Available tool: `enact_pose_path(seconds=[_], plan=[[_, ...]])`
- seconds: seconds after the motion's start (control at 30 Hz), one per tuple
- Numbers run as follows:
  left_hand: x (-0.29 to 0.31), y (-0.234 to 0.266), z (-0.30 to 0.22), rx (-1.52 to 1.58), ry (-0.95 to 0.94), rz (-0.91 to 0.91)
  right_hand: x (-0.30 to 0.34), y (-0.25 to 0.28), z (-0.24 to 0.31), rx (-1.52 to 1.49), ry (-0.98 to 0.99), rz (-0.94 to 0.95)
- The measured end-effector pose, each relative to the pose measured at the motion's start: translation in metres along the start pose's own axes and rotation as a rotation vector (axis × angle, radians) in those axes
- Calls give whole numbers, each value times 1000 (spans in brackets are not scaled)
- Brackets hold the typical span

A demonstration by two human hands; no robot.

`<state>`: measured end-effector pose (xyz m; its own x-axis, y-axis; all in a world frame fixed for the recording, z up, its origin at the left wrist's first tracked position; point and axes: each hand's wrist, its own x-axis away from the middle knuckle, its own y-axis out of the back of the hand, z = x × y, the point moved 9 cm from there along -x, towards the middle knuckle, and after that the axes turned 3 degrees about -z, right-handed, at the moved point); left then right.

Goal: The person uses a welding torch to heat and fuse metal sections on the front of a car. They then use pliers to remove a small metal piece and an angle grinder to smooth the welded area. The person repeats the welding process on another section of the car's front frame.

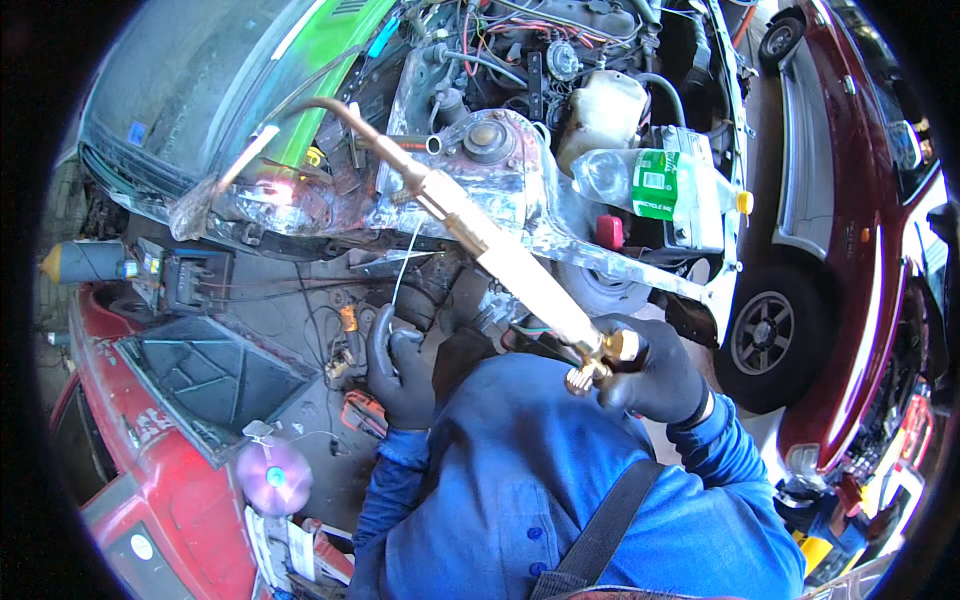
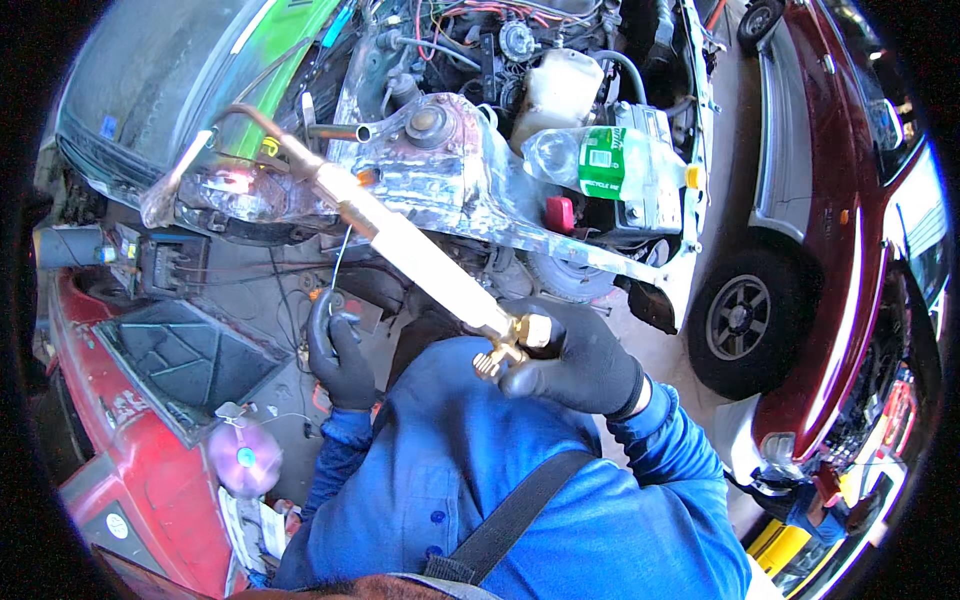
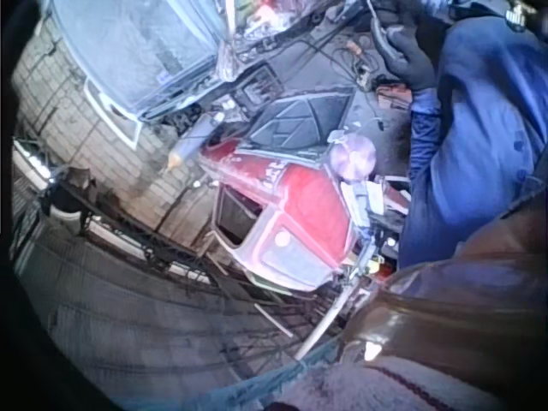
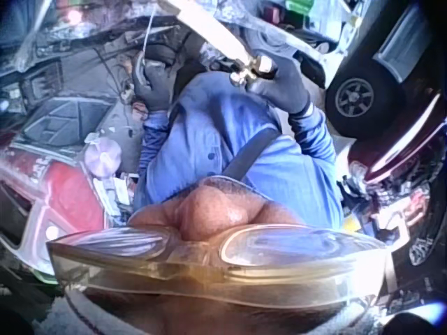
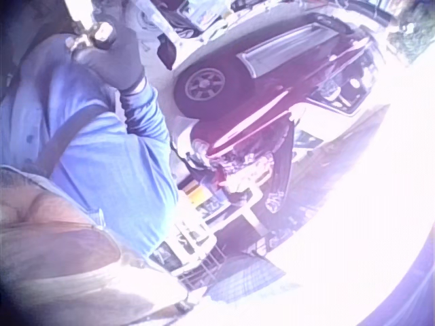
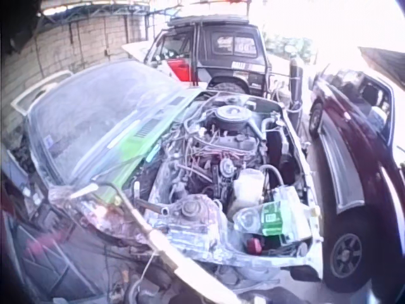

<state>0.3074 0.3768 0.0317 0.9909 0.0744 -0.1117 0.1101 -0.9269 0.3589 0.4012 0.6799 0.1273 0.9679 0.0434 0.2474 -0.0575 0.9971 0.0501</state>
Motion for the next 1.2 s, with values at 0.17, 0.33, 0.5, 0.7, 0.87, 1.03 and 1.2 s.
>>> enact_pose_path(seconds=[0.17,0.33,0.5,0.7,0.87,1.03,1.2], plan=[[9,-36,-42,-40,-191,167,34,27,-35,-78,-149,-231],[17,-77,-79,-55,-338,269,56,68,-51,14,-133,-452],[3,-110,-101,-150,-393,390,54,94,-55,30,-98,-574],[-67,-177,-112,-386,-476,332,19,110,-43,57,137,-721],[-137,-234,-96,-654,-354,430,-24,110,-33,390,210,-666],[-164,-248,-105,-703,-403,297,-59,118,-52,579,34,-611],[-162,-234,-87,-604,-276,231,-85,113,-56,1072,127,-560]])
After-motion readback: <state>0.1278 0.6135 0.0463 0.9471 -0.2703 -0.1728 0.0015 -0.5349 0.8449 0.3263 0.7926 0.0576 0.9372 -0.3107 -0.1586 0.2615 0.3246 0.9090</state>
